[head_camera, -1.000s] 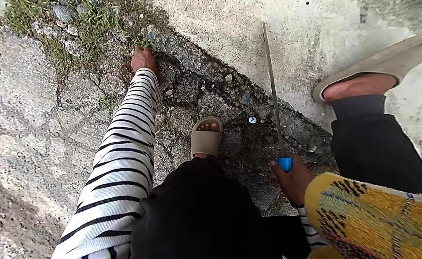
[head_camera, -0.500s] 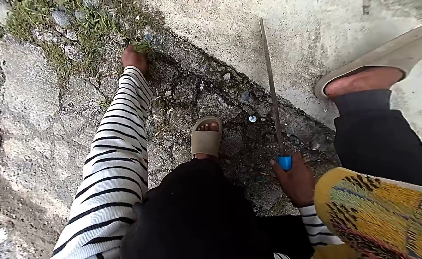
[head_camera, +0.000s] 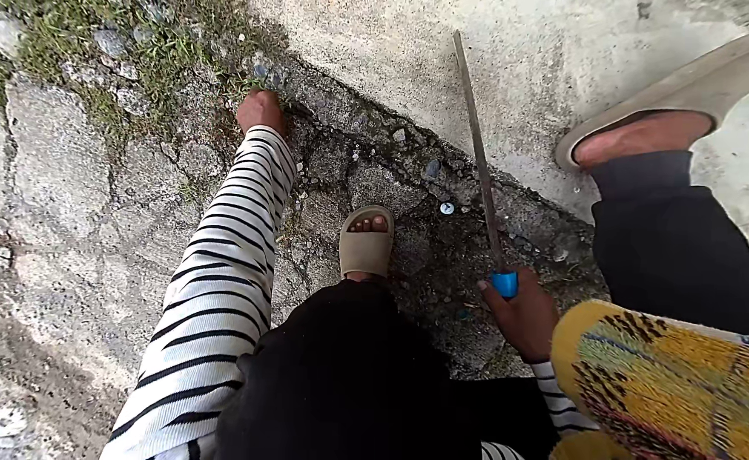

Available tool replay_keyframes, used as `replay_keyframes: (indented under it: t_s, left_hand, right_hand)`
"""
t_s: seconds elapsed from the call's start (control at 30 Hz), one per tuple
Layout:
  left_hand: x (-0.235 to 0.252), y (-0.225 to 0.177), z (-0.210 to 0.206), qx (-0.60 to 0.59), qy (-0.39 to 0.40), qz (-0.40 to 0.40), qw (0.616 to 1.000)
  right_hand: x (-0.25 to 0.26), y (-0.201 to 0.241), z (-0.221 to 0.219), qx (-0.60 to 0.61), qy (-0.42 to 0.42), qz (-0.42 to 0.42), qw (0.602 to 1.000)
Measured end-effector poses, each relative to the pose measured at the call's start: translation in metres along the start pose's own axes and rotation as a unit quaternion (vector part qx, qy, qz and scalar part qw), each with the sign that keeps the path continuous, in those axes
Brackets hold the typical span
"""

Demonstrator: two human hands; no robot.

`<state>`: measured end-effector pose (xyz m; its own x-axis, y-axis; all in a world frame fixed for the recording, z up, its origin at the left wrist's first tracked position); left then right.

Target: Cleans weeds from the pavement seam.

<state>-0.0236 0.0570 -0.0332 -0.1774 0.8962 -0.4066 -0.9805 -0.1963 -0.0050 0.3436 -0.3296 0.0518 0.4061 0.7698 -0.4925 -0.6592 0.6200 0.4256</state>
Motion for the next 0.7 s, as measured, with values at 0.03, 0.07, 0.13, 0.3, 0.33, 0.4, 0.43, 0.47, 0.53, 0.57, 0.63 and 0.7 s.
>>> replay_keyframes:
  t_s: [0.03, 0.07, 0.13, 0.3, 0.33, 0.4, 0.43, 0.47, 0.53, 0.57, 0.63, 0.7]
  left_hand:
    - [0.000, 0.000, 0.001, 0.000, 0.008, 0.024, 1.000]
    - [-0.002, 0.000, 0.002, -0.008, 0.017, 0.053, 0.998]
    - [-0.006, -0.006, 0.004, -0.023, 0.023, 0.103, 0.994]
    - [0.000, -0.018, 0.001, -0.044, 0.022, 0.172, 0.984]
    - [0.001, -0.017, 0.002, -0.049, 0.017, 0.171, 0.984]
    - [-0.005, -0.019, 0.008, -0.059, 0.031, 0.153, 0.986]
    - [-0.012, -0.020, 0.014, -0.071, 0.054, 0.144, 0.986]
    - [-0.015, -0.019, 0.017, -0.080, 0.063, 0.137, 0.985]
    - [-0.006, -0.012, 0.008, -0.085, 0.033, 0.130, 0.987]
    - [0.000, -0.009, 0.002, -0.083, 0.019, 0.130, 0.988]
    - [0.005, -0.007, -0.004, -0.079, 0.009, 0.127, 0.989]
    - [0.009, -0.005, -0.010, -0.060, 0.004, 0.123, 0.991]
  right_hand:
    - [0.000, 0.002, 0.001, -0.001, 0.008, -0.006, 1.000]
    - [-0.001, 0.004, 0.001, -0.004, 0.014, -0.007, 1.000]
    - [-0.002, 0.012, 0.005, -0.003, 0.032, -0.016, 0.999]
    - [-0.003, 0.013, 0.011, -0.009, 0.022, -0.022, 0.999]
    - [-0.003, 0.012, 0.011, -0.011, 0.017, -0.022, 1.000]
    - [-0.003, 0.012, 0.011, -0.015, 0.011, -0.019, 1.000]
    - [-0.002, 0.011, 0.009, -0.016, 0.011, -0.017, 1.000]
    - [-0.002, 0.009, 0.007, -0.016, 0.013, -0.016, 1.000]
    - [0.000, 0.003, 0.004, -0.018, 0.012, -0.009, 1.000]
    - [0.000, 0.002, 0.004, -0.019, 0.014, -0.008, 1.000]
    - [0.000, 0.002, 0.005, -0.019, 0.017, -0.006, 1.000]
    - [0.000, 0.002, 0.004, -0.019, 0.014, -0.007, 1.000]
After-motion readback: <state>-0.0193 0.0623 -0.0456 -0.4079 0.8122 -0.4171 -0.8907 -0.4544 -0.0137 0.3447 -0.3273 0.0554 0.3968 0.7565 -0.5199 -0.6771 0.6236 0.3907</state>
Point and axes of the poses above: each hand's wrist, its own x-axis towards the middle knuckle, its own z-axis out of the back of the hand, y = z × x, the point moved 6 cm from there along x, towards the middle knuckle
